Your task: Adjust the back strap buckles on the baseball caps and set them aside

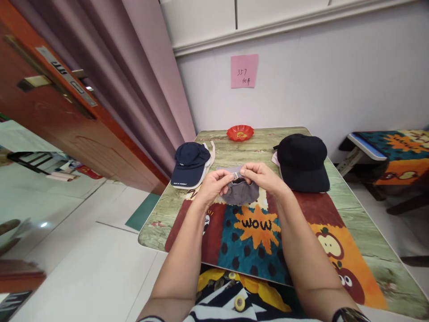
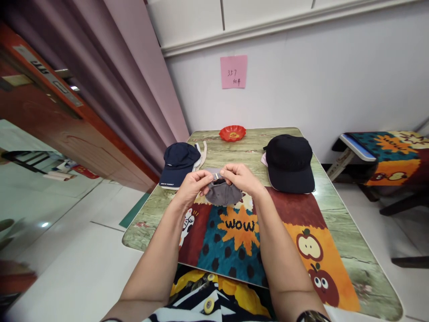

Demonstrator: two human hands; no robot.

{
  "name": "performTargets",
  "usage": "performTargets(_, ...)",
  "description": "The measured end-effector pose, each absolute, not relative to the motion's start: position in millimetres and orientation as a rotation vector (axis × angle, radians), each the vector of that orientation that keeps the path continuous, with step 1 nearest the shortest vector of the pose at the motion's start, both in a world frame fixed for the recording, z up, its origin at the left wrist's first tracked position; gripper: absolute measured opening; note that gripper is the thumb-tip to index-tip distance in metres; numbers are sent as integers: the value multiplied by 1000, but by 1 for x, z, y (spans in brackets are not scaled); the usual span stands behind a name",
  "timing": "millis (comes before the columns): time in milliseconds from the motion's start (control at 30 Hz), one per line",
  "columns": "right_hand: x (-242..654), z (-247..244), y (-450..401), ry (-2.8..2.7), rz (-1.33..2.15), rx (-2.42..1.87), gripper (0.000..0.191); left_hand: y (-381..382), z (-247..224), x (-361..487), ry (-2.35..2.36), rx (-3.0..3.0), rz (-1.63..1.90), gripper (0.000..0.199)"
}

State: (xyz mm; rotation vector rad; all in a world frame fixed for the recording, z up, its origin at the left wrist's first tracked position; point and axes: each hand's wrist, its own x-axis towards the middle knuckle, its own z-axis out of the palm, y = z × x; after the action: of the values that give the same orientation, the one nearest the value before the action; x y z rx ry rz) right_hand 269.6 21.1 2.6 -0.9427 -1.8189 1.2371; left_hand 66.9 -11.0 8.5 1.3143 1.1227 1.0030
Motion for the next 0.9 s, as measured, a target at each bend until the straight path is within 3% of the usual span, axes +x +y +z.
performTargets(900, 289, 4, 22, -1804, 1328, -932, 47, -7, 2, 47, 1115, 1284, 1052, 38)
